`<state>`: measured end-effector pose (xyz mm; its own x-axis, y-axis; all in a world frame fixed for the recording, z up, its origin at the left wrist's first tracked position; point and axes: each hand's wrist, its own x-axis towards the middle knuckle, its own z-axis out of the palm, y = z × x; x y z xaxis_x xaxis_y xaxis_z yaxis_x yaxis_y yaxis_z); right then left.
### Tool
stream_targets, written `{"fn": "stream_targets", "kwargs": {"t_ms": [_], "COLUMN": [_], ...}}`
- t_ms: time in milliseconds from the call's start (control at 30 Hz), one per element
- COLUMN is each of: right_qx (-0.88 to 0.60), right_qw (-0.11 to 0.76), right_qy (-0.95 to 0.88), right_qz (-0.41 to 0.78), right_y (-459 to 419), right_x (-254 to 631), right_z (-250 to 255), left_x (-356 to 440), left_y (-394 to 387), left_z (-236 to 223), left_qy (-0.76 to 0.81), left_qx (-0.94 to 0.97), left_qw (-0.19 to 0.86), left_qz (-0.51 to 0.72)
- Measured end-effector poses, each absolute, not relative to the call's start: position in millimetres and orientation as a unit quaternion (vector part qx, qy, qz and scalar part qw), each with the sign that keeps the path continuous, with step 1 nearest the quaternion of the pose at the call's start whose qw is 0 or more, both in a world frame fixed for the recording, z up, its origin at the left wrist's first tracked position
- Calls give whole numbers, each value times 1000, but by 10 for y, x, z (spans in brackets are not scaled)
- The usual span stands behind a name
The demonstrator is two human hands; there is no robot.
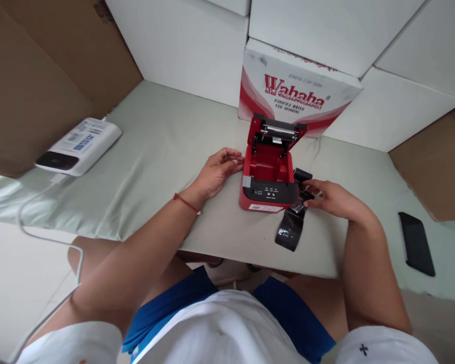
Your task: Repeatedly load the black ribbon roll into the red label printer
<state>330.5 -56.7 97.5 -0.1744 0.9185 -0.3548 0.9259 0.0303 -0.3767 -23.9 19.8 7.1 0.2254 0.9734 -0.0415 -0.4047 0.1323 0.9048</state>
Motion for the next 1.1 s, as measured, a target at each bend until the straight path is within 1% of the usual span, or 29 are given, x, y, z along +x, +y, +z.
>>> {"fn": "stream_targets", "kwargs": {"t_ms": [100, 167, 267, 367, 500, 667, 833, 933, 1033, 1100], "right_qx": [650, 667, 677, 666, 669, 658, 624, 625, 612, 603], "right_qw": [-37, -46, -37, -63, -89, -108, -109, -103, -79, -51], "right_qy": [691, 668, 676, 701, 704, 712, 738, 741, 741, 752], "right_qz": [-314, -327, -290, -248, -220, -220, -230, -223, -264, -263], "right_y": [-736, -814, -826, -744, -660, -638, -565, -638, -824, -942], "right_x": [3513, 3617, 3580, 3412, 3330, 3387, 3219, 3158, 3254, 3377], "right_z": [982, 972, 893, 758, 632, 646, 647, 758, 1038, 1253], "left_x": [-230, -227, -230, -240, -248, -247, -253, -256, -254, -252], "left_y": [207, 211, 212, 209, 209, 210, 201, 197, 202, 208], "left_z": [60, 62, 71, 78, 78, 87, 110, 110, 97, 86], "left_qy": [343, 345, 350, 350, 351, 355, 358, 357, 357, 358], "left_qx": [407, 407, 407, 412, 414, 413, 416, 416, 418, 424], "left_qw": [669, 670, 671, 668, 669, 668, 667, 668, 667, 664], "left_qz": [518, 516, 512, 511, 508, 507, 504, 503, 503, 501]}}
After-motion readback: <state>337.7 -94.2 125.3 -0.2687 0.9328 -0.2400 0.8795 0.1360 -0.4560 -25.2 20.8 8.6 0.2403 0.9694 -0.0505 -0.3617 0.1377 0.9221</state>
